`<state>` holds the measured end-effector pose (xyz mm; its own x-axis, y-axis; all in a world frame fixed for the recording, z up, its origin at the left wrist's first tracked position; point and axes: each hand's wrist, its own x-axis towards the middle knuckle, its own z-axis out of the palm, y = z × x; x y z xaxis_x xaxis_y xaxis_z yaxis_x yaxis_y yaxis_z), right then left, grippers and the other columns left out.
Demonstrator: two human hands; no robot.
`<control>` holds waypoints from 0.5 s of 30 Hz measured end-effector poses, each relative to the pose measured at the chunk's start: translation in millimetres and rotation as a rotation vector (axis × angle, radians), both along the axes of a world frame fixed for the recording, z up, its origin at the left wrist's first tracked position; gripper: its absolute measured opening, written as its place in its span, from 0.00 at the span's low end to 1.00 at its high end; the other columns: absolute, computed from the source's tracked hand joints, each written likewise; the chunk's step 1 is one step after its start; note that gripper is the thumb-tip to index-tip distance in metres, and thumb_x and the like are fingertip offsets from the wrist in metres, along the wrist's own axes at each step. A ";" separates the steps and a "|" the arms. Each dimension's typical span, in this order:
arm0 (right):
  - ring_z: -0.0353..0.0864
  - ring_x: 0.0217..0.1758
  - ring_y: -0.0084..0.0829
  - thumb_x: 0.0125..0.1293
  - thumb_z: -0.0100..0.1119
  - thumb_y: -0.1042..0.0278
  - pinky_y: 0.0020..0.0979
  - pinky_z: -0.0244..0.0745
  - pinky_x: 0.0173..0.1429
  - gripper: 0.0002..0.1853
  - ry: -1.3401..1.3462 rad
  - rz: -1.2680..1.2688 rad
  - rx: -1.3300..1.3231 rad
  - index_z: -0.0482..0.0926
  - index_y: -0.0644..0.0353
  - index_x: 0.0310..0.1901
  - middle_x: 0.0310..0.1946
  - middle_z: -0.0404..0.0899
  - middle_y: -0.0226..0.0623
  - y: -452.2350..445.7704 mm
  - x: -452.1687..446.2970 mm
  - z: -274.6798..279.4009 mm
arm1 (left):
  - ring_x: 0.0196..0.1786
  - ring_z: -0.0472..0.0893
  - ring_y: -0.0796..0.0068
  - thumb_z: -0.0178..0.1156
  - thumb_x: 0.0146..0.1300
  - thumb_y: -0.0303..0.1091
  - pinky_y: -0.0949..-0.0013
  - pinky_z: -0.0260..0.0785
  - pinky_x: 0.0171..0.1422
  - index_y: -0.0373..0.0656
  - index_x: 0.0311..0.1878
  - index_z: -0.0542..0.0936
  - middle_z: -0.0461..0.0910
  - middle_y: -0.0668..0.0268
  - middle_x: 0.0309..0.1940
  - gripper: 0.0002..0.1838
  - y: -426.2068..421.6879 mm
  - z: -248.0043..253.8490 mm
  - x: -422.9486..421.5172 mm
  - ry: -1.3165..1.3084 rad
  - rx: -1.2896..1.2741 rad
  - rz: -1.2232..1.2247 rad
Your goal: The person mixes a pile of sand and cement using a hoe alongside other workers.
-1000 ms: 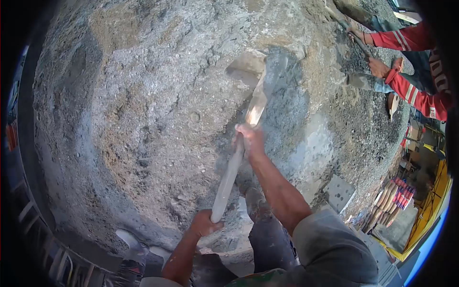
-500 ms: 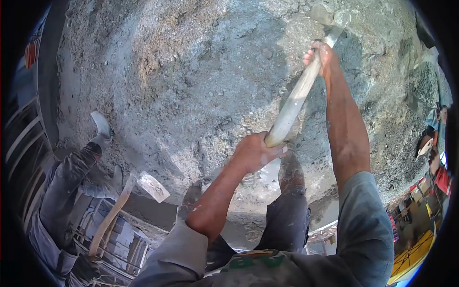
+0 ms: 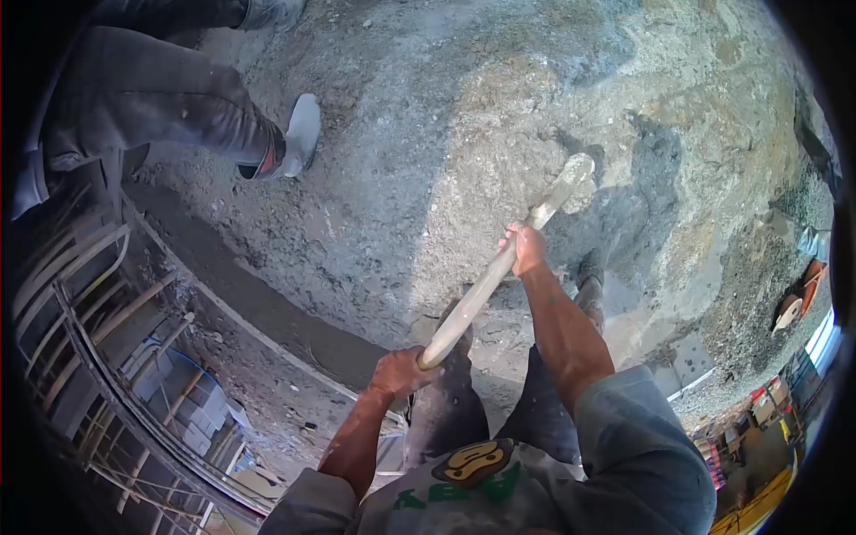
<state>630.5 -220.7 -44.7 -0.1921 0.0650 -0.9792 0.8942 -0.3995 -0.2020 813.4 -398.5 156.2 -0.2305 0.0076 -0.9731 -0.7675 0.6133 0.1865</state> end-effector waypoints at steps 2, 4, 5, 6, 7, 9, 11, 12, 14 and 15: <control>0.71 0.18 0.33 0.56 0.53 0.73 0.38 0.69 0.22 0.04 0.014 -0.038 -0.139 0.70 0.59 0.26 0.19 0.67 0.33 -19.9 58.7 13.2 | 0.43 0.80 0.56 0.67 0.42 0.53 0.60 0.70 0.51 0.47 0.46 0.80 0.81 0.56 0.38 0.28 -17.1 2.7 62.9 0.054 -0.115 -0.085; 0.72 0.18 0.34 0.54 0.56 0.75 0.35 0.71 0.24 0.04 0.014 0.011 -0.163 0.71 0.61 0.26 0.19 0.69 0.34 -44.9 104.0 43.0 | 0.45 0.80 0.59 0.68 0.40 0.51 0.59 0.69 0.52 0.49 0.43 0.81 0.81 0.58 0.39 0.26 -40.1 10.0 128.6 0.084 -0.155 -0.157; 0.73 0.18 0.33 0.52 0.58 0.76 0.34 0.72 0.25 0.04 -0.005 0.005 -0.224 0.72 0.62 0.27 0.19 0.71 0.36 -51.1 123.1 54.8 | 0.47 0.79 0.61 0.68 0.40 0.50 0.60 0.66 0.56 0.51 0.44 0.80 0.81 0.60 0.40 0.26 -48.1 23.4 142.8 0.021 -0.191 -0.181; 0.74 0.19 0.33 0.51 0.59 0.76 0.33 0.72 0.25 0.04 -0.033 0.010 -0.174 0.73 0.63 0.27 0.19 0.73 0.36 -57.8 131.7 76.1 | 0.49 0.78 0.63 0.68 0.39 0.50 0.60 0.64 0.59 0.53 0.46 0.80 0.81 0.63 0.42 0.26 -54.3 33.5 152.8 -0.037 -0.231 -0.208; 0.76 0.21 0.33 0.50 0.61 0.75 0.33 0.72 0.28 0.05 -0.043 -0.004 -0.189 0.74 0.61 0.26 0.20 0.74 0.36 -58.9 137.5 93.5 | 0.50 0.78 0.63 0.69 0.38 0.48 0.59 0.64 0.59 0.54 0.45 0.80 0.80 0.63 0.43 0.26 -58.3 38.9 165.4 -0.078 -0.266 -0.200; 0.78 0.23 0.34 0.48 0.63 0.74 0.35 0.72 0.32 0.07 -0.083 -0.004 -0.247 0.74 0.60 0.28 0.23 0.76 0.36 -43.7 131.3 128.2 | 0.51 0.77 0.64 0.71 0.37 0.46 0.59 0.64 0.58 0.54 0.45 0.80 0.79 0.63 0.44 0.26 -59.7 39.2 180.1 -0.145 -0.329 -0.192; 0.80 0.28 0.36 0.48 0.63 0.74 0.35 0.73 0.37 0.09 -0.013 -0.070 -0.315 0.74 0.60 0.31 0.25 0.77 0.36 -13.8 111.8 141.7 | 0.51 0.76 0.65 0.72 0.35 0.43 0.59 0.64 0.59 0.54 0.44 0.81 0.79 0.63 0.44 0.26 -48.4 24.7 168.7 0.134 -0.389 -0.186; 0.80 0.29 0.37 0.49 0.63 0.75 0.36 0.73 0.37 0.09 0.048 -0.090 -0.340 0.74 0.61 0.32 0.25 0.77 0.37 3.6 94.6 152.8 | 0.52 0.76 0.65 0.73 0.35 0.42 0.58 0.64 0.59 0.54 0.43 0.81 0.79 0.63 0.44 0.25 -42.3 20.9 154.5 0.269 -0.422 -0.174; 0.78 0.29 0.40 0.50 0.61 0.75 0.41 0.76 0.40 0.08 0.175 -0.198 -0.438 0.72 0.63 0.32 0.25 0.75 0.39 49.3 51.0 156.7 | 0.51 0.75 0.65 0.73 0.35 0.40 0.58 0.67 0.56 0.52 0.40 0.81 0.79 0.64 0.42 0.23 -9.6 35.6 84.9 0.312 -0.413 -0.180; 0.76 0.26 0.40 0.50 0.59 0.75 0.41 0.76 0.36 0.07 0.245 -0.217 -0.354 0.71 0.62 0.30 0.23 0.72 0.38 67.4 21.3 170.1 | 0.50 0.76 0.64 0.72 0.36 0.41 0.58 0.68 0.54 0.52 0.40 0.81 0.79 0.63 0.41 0.23 9.5 46.9 52.8 0.436 -0.417 -0.221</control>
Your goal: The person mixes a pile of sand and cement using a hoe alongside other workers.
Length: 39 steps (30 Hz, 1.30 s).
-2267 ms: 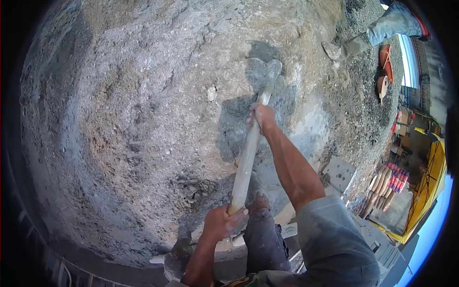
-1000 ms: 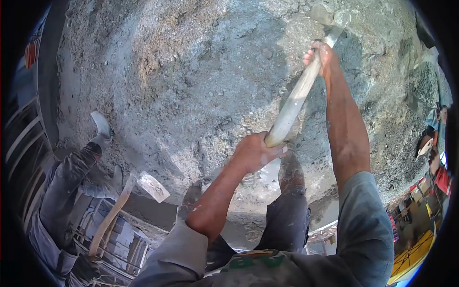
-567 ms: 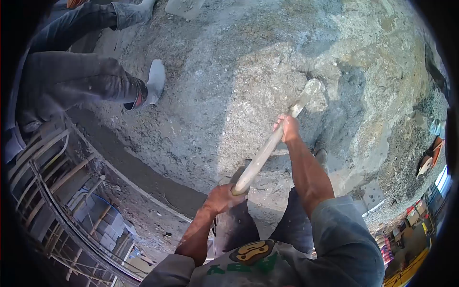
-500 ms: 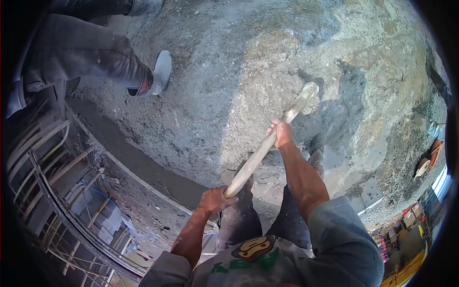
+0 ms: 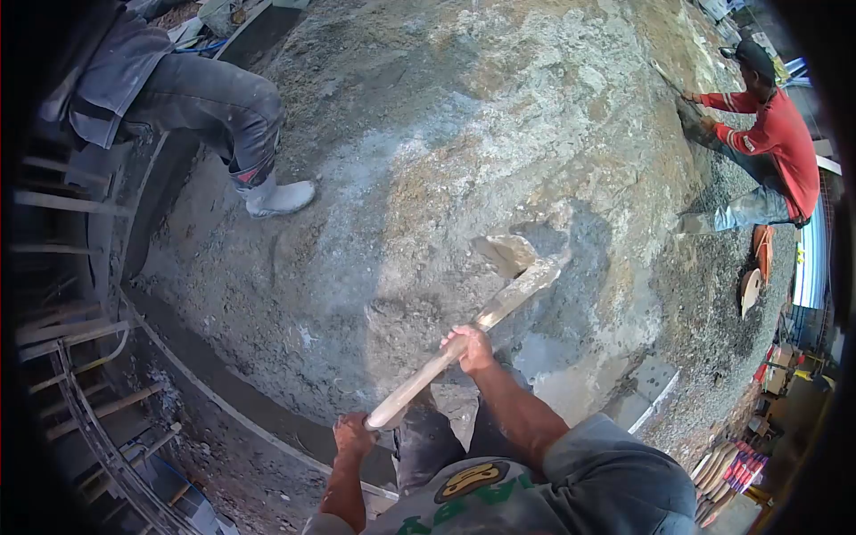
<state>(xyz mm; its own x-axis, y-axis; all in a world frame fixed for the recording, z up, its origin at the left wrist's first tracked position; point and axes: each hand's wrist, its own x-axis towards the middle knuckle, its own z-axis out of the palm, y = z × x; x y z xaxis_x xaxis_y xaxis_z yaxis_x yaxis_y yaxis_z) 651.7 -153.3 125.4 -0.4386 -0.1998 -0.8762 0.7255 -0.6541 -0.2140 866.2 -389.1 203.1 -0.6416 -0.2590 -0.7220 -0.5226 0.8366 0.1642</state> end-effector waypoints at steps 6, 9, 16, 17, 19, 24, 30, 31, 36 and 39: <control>0.67 0.16 0.31 0.51 0.56 0.70 0.37 0.70 0.21 0.06 0.091 -0.191 0.266 0.72 0.60 0.30 0.18 0.66 0.33 140.8 -141.8 32.6 | 0.37 0.81 0.62 0.68 0.41 0.44 0.65 0.72 0.43 0.46 0.39 0.79 0.80 0.61 0.34 0.21 141.5 105.4 -161.2 0.332 0.353 0.021; 0.69 0.19 0.30 0.50 0.60 0.69 0.34 0.71 0.25 0.09 0.165 -0.304 0.387 0.73 0.60 0.32 0.22 0.68 0.32 203.2 -147.9 51.4 | 0.28 0.81 0.65 0.69 0.42 0.44 0.67 0.71 0.36 0.43 0.38 0.79 0.80 0.61 0.26 0.21 191.5 95.0 -178.7 0.174 0.576 0.087; 0.72 0.41 0.27 0.50 0.67 0.67 0.30 0.68 0.47 0.27 0.289 -0.478 0.689 0.67 0.65 0.50 0.38 0.71 0.33 290.1 -72.3 125.1 | 0.23 0.78 0.72 0.64 0.48 0.34 0.69 0.72 0.33 0.30 0.36 0.78 0.77 0.62 0.21 0.17 212.0 58.5 -217.5 -0.655 1.311 0.492; 0.72 0.40 0.27 0.50 0.67 0.67 0.30 0.69 0.46 0.26 0.308 -0.505 0.738 0.67 0.65 0.50 0.37 0.72 0.33 295.7 -59.6 126.6 | 0.23 0.78 0.72 0.64 0.48 0.34 0.69 0.72 0.34 0.31 0.36 0.78 0.77 0.62 0.21 0.16 210.8 46.7 -223.6 -0.703 1.292 0.490; 0.72 0.39 0.28 0.51 0.67 0.65 0.30 0.69 0.45 0.25 0.222 -0.492 0.916 0.67 0.65 0.48 0.37 0.72 0.34 300.3 -35.7 117.7 | 0.23 0.78 0.72 0.64 0.48 0.34 0.68 0.72 0.35 0.31 0.36 0.78 0.76 0.63 0.20 0.16 215.4 15.1 -231.2 -0.791 1.265 0.496; 0.72 0.36 0.30 0.53 0.67 0.61 0.31 0.70 0.43 0.24 -0.100 -0.384 1.203 0.69 0.68 0.43 0.36 0.73 0.39 298.8 -1.9 -26.7 | 0.24 0.78 0.74 0.64 0.53 0.44 0.71 0.74 0.29 0.38 0.38 0.76 0.76 0.66 0.23 0.19 227.3 -94.4 -214.4 -0.575 0.773 0.512; 0.75 0.26 0.36 0.55 0.56 0.66 0.37 0.73 0.33 0.11 -0.559 -0.314 0.706 0.72 0.63 0.37 0.25 0.71 0.39 281.3 45.0 -311.7 | 0.28 0.82 0.63 0.66 0.49 0.43 0.66 0.74 0.31 0.37 0.45 0.76 0.79 0.57 0.26 0.24 286.2 -227.4 -169.0 -0.738 0.214 0.252; 0.75 0.26 0.35 0.54 0.54 0.68 0.37 0.74 0.32 0.09 -0.613 -0.491 0.469 0.72 0.61 0.36 0.23 0.70 0.38 283.6 55.5 -302.8 | 0.30 0.82 0.61 0.66 0.48 0.44 0.65 0.75 0.34 0.37 0.46 0.76 0.80 0.55 0.28 0.25 285.6 -227.5 -154.3 -0.714 0.220 0.139; 0.68 0.17 0.32 0.57 0.51 0.66 0.36 0.69 0.22 0.05 -0.453 -0.724 0.290 0.70 0.56 0.27 0.20 0.67 0.33 313.0 44.9 -218.2 | 0.45 0.80 0.53 0.64 0.44 0.48 0.57 0.69 0.52 0.41 0.48 0.74 0.80 0.52 0.39 0.29 351.3 -112.2 -201.5 -0.488 0.047 -0.333; 0.67 0.19 0.32 0.58 0.51 0.66 0.37 0.69 0.25 0.05 -0.409 -0.860 0.189 0.68 0.54 0.28 0.19 0.64 0.31 324.3 35.8 -154.4 | 0.45 0.80 0.55 0.64 0.44 0.49 0.59 0.69 0.49 0.45 0.47 0.74 0.80 0.54 0.39 0.27 339.8 -74.5 -226.5 -0.445 0.099 -0.465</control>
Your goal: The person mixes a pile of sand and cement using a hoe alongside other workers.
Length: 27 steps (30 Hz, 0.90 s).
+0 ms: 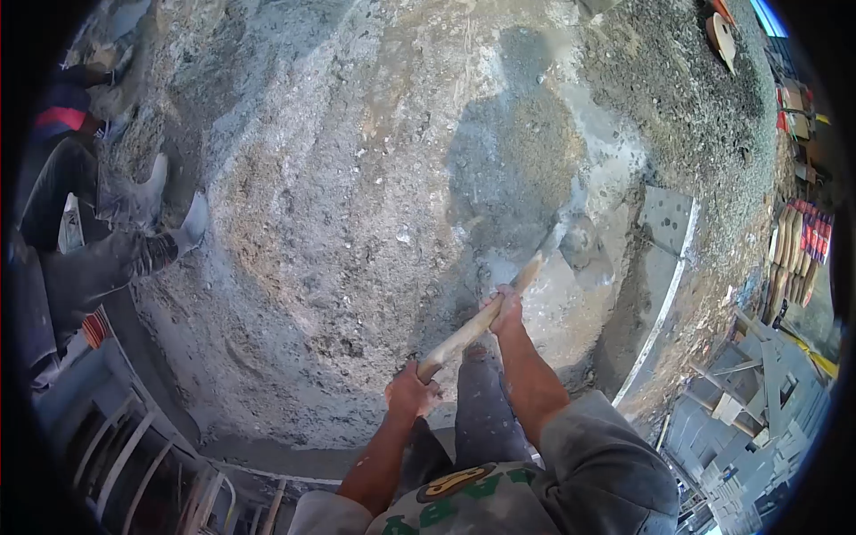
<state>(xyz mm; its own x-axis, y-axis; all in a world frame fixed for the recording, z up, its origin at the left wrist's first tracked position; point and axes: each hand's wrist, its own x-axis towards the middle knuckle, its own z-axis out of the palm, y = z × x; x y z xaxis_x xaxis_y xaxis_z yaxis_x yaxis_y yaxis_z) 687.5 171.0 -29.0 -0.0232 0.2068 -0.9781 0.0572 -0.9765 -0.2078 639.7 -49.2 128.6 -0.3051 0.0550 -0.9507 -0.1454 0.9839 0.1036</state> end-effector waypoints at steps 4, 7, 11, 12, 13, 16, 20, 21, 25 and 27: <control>0.66 0.20 0.33 0.57 0.52 0.67 0.40 0.70 0.30 0.06 0.083 -0.051 0.039 0.66 0.53 0.34 0.22 0.64 0.32 29.4 -4.2 53.2 | 0.38 0.80 0.61 0.62 0.49 0.54 0.62 0.70 0.44 0.48 0.45 0.75 0.80 0.59 0.34 0.25 -6.2 38.5 -35.4 0.134 0.285 -0.190; 0.67 0.20 0.33 0.53 0.51 0.70 0.38 0.69 0.27 0.05 0.055 0.022 0.144 0.65 0.55 0.29 0.19 0.64 0.32 75.3 4.3 88.0 | 0.28 0.77 0.73 0.61 0.55 0.55 0.68 0.69 0.37 0.46 0.44 0.76 0.77 0.64 0.26 0.23 5.9 97.3 -74.6 -0.048 0.554 0.141; 0.72 0.17 0.36 0.50 0.53 0.73 0.40 0.71 0.22 0.09 -0.213 0.683 0.173 0.68 0.60 0.34 0.17 0.68 0.38 134.6 79.0 140.8 | 0.24 0.72 0.79 0.58 0.58 0.56 0.73 0.67 0.32 0.46 0.43 0.77 0.75 0.68 0.23 0.22 -34.4 111.2 -96.6 0.417 0.601 0.305; 0.74 0.16 0.39 0.49 0.55 0.73 0.41 0.73 0.22 0.09 -0.340 0.947 0.204 0.71 0.64 0.34 0.17 0.70 0.43 129.4 97.4 180.1 | 0.24 0.72 0.79 0.58 0.58 0.55 0.73 0.67 0.31 0.46 0.43 0.78 0.75 0.68 0.23 0.22 -59.1 109.0 -99.4 0.458 0.610 0.372; 0.76 0.17 0.41 0.50 0.57 0.72 0.41 0.74 0.21 0.07 -0.370 1.023 0.194 0.75 0.66 0.31 0.17 0.73 0.47 134.4 134.3 183.1 | 0.24 0.73 0.78 0.58 0.58 0.55 0.72 0.67 0.31 0.46 0.43 0.78 0.76 0.68 0.23 0.22 -84.8 109.1 -99.8 0.493 0.623 0.438; 0.79 0.19 0.40 0.50 0.60 0.69 0.41 0.75 0.25 0.08 -0.439 1.411 0.239 0.79 0.65 0.28 0.21 0.77 0.45 108.2 212.4 175.1 | 0.23 0.74 0.80 0.60 0.58 0.52 0.71 0.68 0.30 0.43 0.39 0.77 0.77 0.67 0.23 0.20 -179.9 105.0 -84.9 0.700 0.512 0.307; 0.82 0.23 0.38 0.44 0.66 0.67 0.40 0.78 0.31 0.10 -0.456 1.387 0.137 0.81 0.62 0.30 0.24 0.81 0.42 26.9 289.4 165.7 | 0.24 0.77 0.76 0.59 0.59 0.46 0.70 0.70 0.31 0.40 0.32 0.78 0.78 0.65 0.21 0.16 -301.8 103.0 -33.6 0.713 0.483 0.471; 0.82 0.23 0.38 0.44 0.66 0.68 0.40 0.78 0.31 0.11 -0.429 1.422 0.141 0.81 0.62 0.30 0.24 0.81 0.41 -0.4 297.7 179.6 | 0.26 0.80 0.74 0.58 0.59 0.47 0.69 0.71 0.34 0.41 0.32 0.80 0.80 0.64 0.20 0.16 -322.3 113.3 -16.9 0.644 0.479 0.634; 0.82 0.27 0.35 0.48 0.61 0.69 0.35 0.76 0.33 0.08 -0.252 1.723 0.280 0.80 0.64 0.29 0.27 0.82 0.39 -95.5 331.2 259.7 | 0.23 0.79 0.78 0.59 0.59 0.44 0.70 0.70 0.30 0.41 0.31 0.80 0.79 0.66 0.18 0.15 -404.6 90.7 45.4 0.594 0.343 0.697; 0.80 0.26 0.34 0.51 0.57 0.69 0.34 0.73 0.32 0.07 0.122 1.912 0.620 0.79 0.64 0.28 0.25 0.81 0.38 -114.7 354.0 278.3 | 0.24 0.79 0.77 0.59 0.60 0.43 0.70 0.71 0.31 0.41 0.31 0.80 0.79 0.66 0.18 0.14 -423.5 90.6 66.9 0.579 0.250 0.682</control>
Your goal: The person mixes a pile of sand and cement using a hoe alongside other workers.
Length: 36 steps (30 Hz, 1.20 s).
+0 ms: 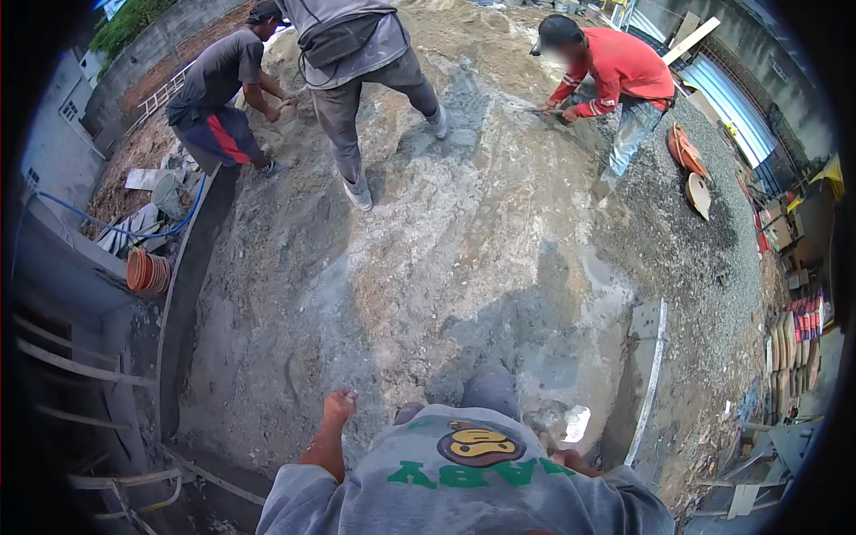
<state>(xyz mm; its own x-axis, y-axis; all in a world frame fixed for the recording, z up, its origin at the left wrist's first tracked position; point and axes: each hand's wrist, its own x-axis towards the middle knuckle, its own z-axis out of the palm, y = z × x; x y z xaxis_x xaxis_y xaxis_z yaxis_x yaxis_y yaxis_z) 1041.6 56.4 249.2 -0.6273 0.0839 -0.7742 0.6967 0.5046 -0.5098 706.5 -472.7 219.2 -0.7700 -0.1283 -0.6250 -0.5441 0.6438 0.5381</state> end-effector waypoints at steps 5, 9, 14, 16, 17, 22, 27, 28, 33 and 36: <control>0.77 0.25 0.33 0.53 0.54 0.70 0.33 0.70 0.32 0.07 0.458 0.274 -0.130 0.78 0.63 0.26 0.21 0.79 0.36 -25.7 47.3 -14.2 | 0.24 0.79 0.74 0.58 0.61 0.43 0.68 0.71 0.33 0.41 0.32 0.80 0.79 0.66 0.19 0.14 -14.1 -34.9 6.3 -0.031 0.024 -0.008; 0.77 0.24 0.33 0.53 0.54 0.70 0.33 0.69 0.31 0.07 -0.190 -0.292 -0.108 0.78 0.63 0.25 0.21 0.79 0.36 -26.8 22.1 -17.5 | 0.24 0.79 0.73 0.57 0.61 0.43 0.68 0.71 0.33 0.41 0.33 0.80 0.80 0.65 0.20 0.14 19.6 -6.3 -18.4 -0.002 0.159 0.006; 0.76 0.23 0.33 0.53 0.53 0.70 0.33 0.68 0.31 0.07 -0.305 -0.530 -0.119 0.78 0.63 0.25 0.20 0.78 0.36 -25.4 16.7 -8.9 | 0.23 0.79 0.74 0.58 0.61 0.42 0.68 0.71 0.30 0.39 0.33 0.79 0.79 0.64 0.20 0.14 61.6 28.6 -58.7 0.053 0.108 -0.137; 0.75 0.23 0.32 0.53 0.53 0.70 0.33 0.68 0.31 0.07 -0.296 -0.571 -0.136 0.78 0.62 0.24 0.20 0.78 0.36 -21.2 20.5 -6.1 | 0.23 0.79 0.74 0.58 0.61 0.42 0.69 0.70 0.29 0.38 0.32 0.79 0.78 0.64 0.20 0.15 72.5 15.7 -65.6 0.049 0.179 -0.062; 0.75 0.23 0.32 0.54 0.53 0.70 0.33 0.68 0.31 0.07 -0.288 -0.589 -0.149 0.78 0.62 0.24 0.20 0.77 0.36 -18.1 23.6 -4.5 | 0.23 0.78 0.74 0.58 0.61 0.42 0.69 0.70 0.28 0.37 0.32 0.78 0.78 0.64 0.19 0.15 78.0 10.1 -67.1 0.047 0.214 -0.022; 0.74 0.22 0.32 0.54 0.53 0.70 0.33 0.67 0.31 0.07 -0.126 -0.625 -0.273 0.78 0.62 0.24 0.19 0.77 0.36 12.7 17.0 2.3 | 0.21 0.76 0.76 0.58 0.62 0.38 0.71 0.70 0.25 0.37 0.32 0.78 0.77 0.65 0.19 0.12 101.2 21.8 -54.5 0.043 0.293 0.078; 0.77 0.21 0.34 0.50 0.57 0.71 0.36 0.71 0.29 0.06 -0.571 -0.705 0.100 0.78 0.64 0.22 0.19 0.77 0.38 79.0 -74.9 -39.7 | 0.19 0.74 0.77 0.57 0.62 0.35 0.72 0.70 0.24 0.37 0.34 0.78 0.76 0.66 0.19 0.10 119.9 26.2 -32.5 0.001 0.280 0.293; 0.78 0.22 0.34 0.50 0.59 0.70 0.37 0.72 0.29 0.07 -0.425 -0.337 0.192 0.79 0.65 0.23 0.21 0.78 0.40 76.0 -117.9 12.5 | 0.19 0.74 0.77 0.57 0.62 0.36 0.72 0.70 0.24 0.37 0.34 0.78 0.76 0.66 0.19 0.10 122.2 25.3 -28.1 -0.001 0.293 0.324; 0.80 0.23 0.37 0.43 0.65 0.70 0.39 0.75 0.30 0.10 -0.201 -0.082 0.353 0.81 0.68 0.28 0.25 0.81 0.44 139.1 -181.4 -3.9 | 0.19 0.74 0.77 0.57 0.62 0.38 0.72 0.69 0.24 0.38 0.37 0.78 0.75 0.67 0.18 0.12 130.9 19.8 -24.9 0.044 0.268 0.389; 0.80 0.22 0.38 0.41 0.67 0.71 0.39 0.75 0.27 0.11 -0.160 0.246 0.516 0.81 0.70 0.26 0.24 0.80 0.45 181.9 -221.9 -33.9 | 0.18 0.74 0.77 0.57 0.62 0.39 0.72 0.69 0.24 0.38 0.38 0.78 0.75 0.67 0.19 0.13 132.6 33.2 -17.1 0.091 0.314 0.533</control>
<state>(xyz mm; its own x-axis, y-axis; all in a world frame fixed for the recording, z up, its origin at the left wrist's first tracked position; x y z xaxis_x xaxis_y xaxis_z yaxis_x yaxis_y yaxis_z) 819.6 238.3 215.3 -0.5553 0.3416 -0.7582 0.5755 0.8160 -0.0538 689.4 -340.1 252.4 -0.7025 -0.3304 -0.6304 -0.6902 0.0999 0.7167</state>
